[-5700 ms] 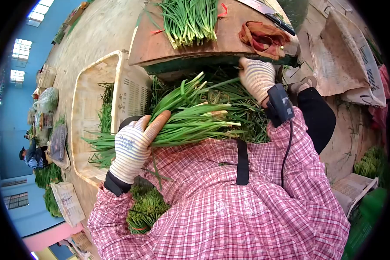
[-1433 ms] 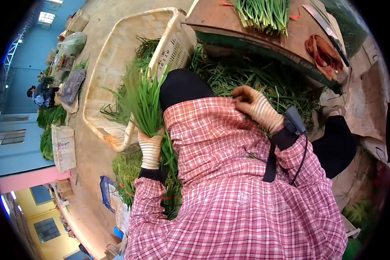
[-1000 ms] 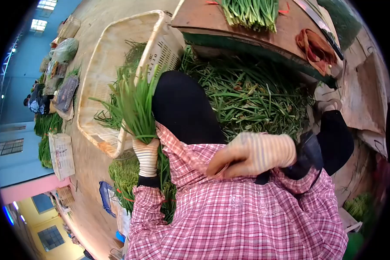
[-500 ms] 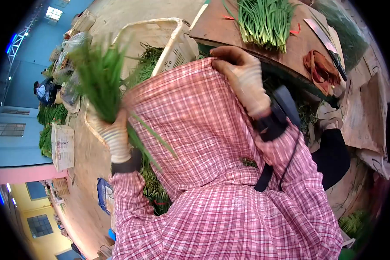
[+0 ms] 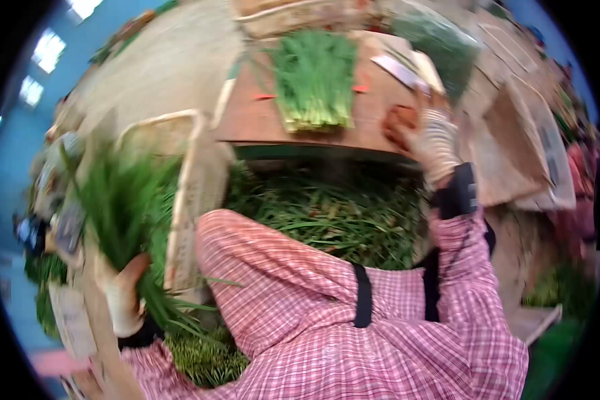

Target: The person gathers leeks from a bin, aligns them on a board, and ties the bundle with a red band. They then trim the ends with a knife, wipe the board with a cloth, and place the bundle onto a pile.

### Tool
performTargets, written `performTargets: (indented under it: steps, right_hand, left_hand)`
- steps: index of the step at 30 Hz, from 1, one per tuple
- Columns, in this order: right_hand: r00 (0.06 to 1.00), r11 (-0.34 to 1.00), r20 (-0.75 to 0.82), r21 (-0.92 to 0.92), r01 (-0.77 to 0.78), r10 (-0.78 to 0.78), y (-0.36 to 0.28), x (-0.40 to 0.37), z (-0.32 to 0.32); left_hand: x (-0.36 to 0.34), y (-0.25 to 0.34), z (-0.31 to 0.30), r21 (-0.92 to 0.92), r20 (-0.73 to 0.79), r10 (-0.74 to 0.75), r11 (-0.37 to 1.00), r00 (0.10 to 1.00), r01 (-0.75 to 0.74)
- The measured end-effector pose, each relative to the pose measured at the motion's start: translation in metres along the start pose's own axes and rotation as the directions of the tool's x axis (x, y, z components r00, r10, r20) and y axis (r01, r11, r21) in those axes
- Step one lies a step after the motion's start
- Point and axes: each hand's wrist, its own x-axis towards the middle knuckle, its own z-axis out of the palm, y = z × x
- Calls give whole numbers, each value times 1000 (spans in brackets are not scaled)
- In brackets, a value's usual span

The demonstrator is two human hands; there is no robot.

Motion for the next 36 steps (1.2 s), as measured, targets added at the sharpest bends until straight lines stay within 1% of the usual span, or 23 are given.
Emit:
performTargets:
  steps: [2,3,4,5,6,7,10,13,16,17,19,20,21,23,26,27,29,31,32,33,34,35,36]
  right_hand:
    - [988,986,7,-69,153,-153,53,-10,62]
    - [971,960,236,280,-28,-41,59,-11,72]
    - [890,807,450,498,-318,74,64,-12,83]
    - [847,571,507,653,-497,158,63,-16,69]
    - [794,269,559,747,-608,240,62,-19,55]
    - [819,59,511,838,-542,262,68,-25,48]
    - [852,-371,478,846,-382,212,67,-39,-11]
    - [884,-394,466,806,-441,-37,11,-38,-75]
    - [720,-192,532,729,-657,-446,-40,-48,-77]
    - [849,36,388,915,-403,-360,-56,-61,-45]
    - [707,-141,621,709,-691,-339,-50,-68,-33]
    - [787,-117,572,787,-606,-228,-41,-75,-19]
    - [712,-180,690,690,-701,-128,-24,-77,-16]
    - [786,-505,581,624,-597,-212,15,-82,3]
    - [806,-713,504,437,-548,-310,-1,-66,-24]
    - [654,-589,367,285,-756,-661,8,-61,-24]
    - [629,23,482,804,-594,-610,-26,-48,-37]
    - [597,-66,497,731,-679,-630,-43,-55,-48]
    - [652,35,480,820,-572,-586,-37,-57,-45]
    - [744,229,-110,913,338,-659,-24,-66,-16]
    - [841,108,345,938,-331,-416,-10,-67,-21]
    - [582,-173,771,556,-813,-257,3,-66,-27]
    - [688,-303,675,619,-724,-266,15,-64,-24]
  left_hand:
    - [10,18,8,80,396,364,901,843,-427]
    - [4,35,34,-162,467,298,954,832,-251]
    - [0,51,61,-363,534,229,932,814,-24]
    - [-9,65,88,-542,643,-205,559,738,627]
    - [-11,65,100,-494,726,-193,522,660,696]
    - [-10,63,112,-428,805,-181,482,565,764]
    - [-16,51,137,-314,882,-198,432,428,846]
    - [-17,52,158,-233,920,-184,452,346,861]
    - [-22,54,171,-194,938,-161,488,307,851]
    - [-24,55,171,-195,929,-181,504,324,842]
    - [-30,57,166,-204,903,-225,527,367,825]
    - [-32,56,160,-206,885,-256,536,390,819]
    - [-32,55,154,-179,871,-287,570,398,802]
    - [-33,54,144,-114,845,-346,628,408,770]
    - [-27,64,149,5,862,-348,733,369,680]
    - [-24,68,153,27,873,-334,762,357,647]
    - [-22,73,159,26,876,-316,785,364,618]
    - [-22,75,163,11,868,-299,809,395,588]
    - [-21,78,159,48,879,-336,767,337,640]
    - [-22,76,157,46,880,-335,766,337,642]
    - [-24,74,155,44,879,-335,764,338,644]
    - [-26,72,153,41,879,-333,765,341,643]
    - [-28,64,152,22,862,-333,777,382,629]
